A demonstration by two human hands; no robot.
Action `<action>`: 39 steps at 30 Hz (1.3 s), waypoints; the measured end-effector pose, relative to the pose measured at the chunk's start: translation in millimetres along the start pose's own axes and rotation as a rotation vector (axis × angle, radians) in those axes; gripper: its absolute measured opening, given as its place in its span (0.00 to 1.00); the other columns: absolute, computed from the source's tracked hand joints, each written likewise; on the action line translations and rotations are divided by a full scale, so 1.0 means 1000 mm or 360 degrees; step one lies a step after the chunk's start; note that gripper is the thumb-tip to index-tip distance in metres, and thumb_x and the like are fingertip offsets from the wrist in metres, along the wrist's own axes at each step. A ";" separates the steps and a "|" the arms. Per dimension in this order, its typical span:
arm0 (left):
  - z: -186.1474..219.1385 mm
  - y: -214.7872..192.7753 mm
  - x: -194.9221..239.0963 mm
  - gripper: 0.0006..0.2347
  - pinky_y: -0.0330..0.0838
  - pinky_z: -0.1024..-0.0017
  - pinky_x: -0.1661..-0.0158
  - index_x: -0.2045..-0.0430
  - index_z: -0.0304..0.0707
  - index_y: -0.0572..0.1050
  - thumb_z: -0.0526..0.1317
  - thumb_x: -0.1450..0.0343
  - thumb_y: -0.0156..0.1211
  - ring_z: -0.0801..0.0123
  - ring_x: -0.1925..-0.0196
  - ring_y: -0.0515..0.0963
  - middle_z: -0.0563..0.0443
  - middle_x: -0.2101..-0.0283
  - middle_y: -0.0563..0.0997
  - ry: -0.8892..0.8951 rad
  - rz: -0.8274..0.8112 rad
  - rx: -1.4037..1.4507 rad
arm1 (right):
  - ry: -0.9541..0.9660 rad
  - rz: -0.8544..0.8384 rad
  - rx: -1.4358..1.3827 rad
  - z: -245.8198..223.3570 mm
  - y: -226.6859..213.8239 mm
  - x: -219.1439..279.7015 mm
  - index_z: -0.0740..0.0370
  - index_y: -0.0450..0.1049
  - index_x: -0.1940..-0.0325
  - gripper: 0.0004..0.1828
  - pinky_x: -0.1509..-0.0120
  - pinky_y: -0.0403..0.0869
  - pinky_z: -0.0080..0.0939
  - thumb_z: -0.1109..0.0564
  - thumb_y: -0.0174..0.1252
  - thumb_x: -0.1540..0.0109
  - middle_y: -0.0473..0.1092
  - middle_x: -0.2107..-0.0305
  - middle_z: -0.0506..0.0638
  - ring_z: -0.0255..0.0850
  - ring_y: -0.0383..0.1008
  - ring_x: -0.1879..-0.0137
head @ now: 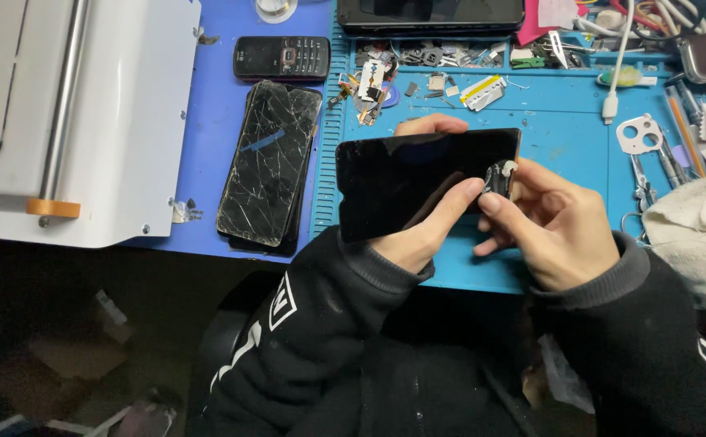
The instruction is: The recorder is repairing a smartphone screen by removing protective film and cleaning the glass surface.
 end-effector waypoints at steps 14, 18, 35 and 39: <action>0.000 0.001 0.000 0.20 0.75 0.72 0.39 0.41 0.31 0.65 0.26 0.27 0.64 0.71 0.44 0.77 0.47 0.47 0.74 -0.0027 0.0006 0.0092 | -0.0047 0.0005 0.0054 0.000 -0.001 0.000 0.72 0.67 0.33 0.26 0.66 0.81 0.39 0.64 0.58 0.36 0.72 0.63 0.50 0.35 0.73 0.63; -0.002 0.002 0.001 0.21 0.75 0.72 0.40 0.39 0.32 0.64 0.27 0.27 0.63 0.71 0.44 0.76 0.47 0.46 0.73 -0.0046 0.0005 0.0120 | 0.0022 0.0027 0.0018 0.012 -0.010 0.001 0.71 0.68 0.32 0.24 0.66 0.81 0.39 0.62 0.56 0.33 0.72 0.67 0.51 0.36 0.72 0.67; -0.002 0.004 0.001 0.22 0.75 0.72 0.44 0.40 0.32 0.64 0.28 0.28 0.64 0.71 0.46 0.77 0.47 0.49 0.74 -0.0172 -0.0008 0.0340 | -0.0005 0.0037 0.0028 0.018 -0.010 0.000 0.71 0.68 0.35 0.22 0.67 0.81 0.38 0.61 0.54 0.34 0.74 0.66 0.51 0.35 0.75 0.65; -0.003 0.004 -0.002 0.23 0.75 0.73 0.44 0.41 0.31 0.64 0.27 0.30 0.65 0.72 0.44 0.76 0.48 0.47 0.73 -0.0190 0.0024 0.0449 | 0.0014 0.0025 -0.0007 0.023 -0.013 -0.001 0.71 0.70 0.36 0.21 0.69 0.81 0.38 0.60 0.54 0.34 0.74 0.69 0.52 0.34 0.71 0.69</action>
Point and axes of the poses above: each hand's wrist, its own x-axis away from the middle knuckle, its own y-axis out of the palm, z = x × y, the point moved 2 cm from there along -x, towards the middle knuckle
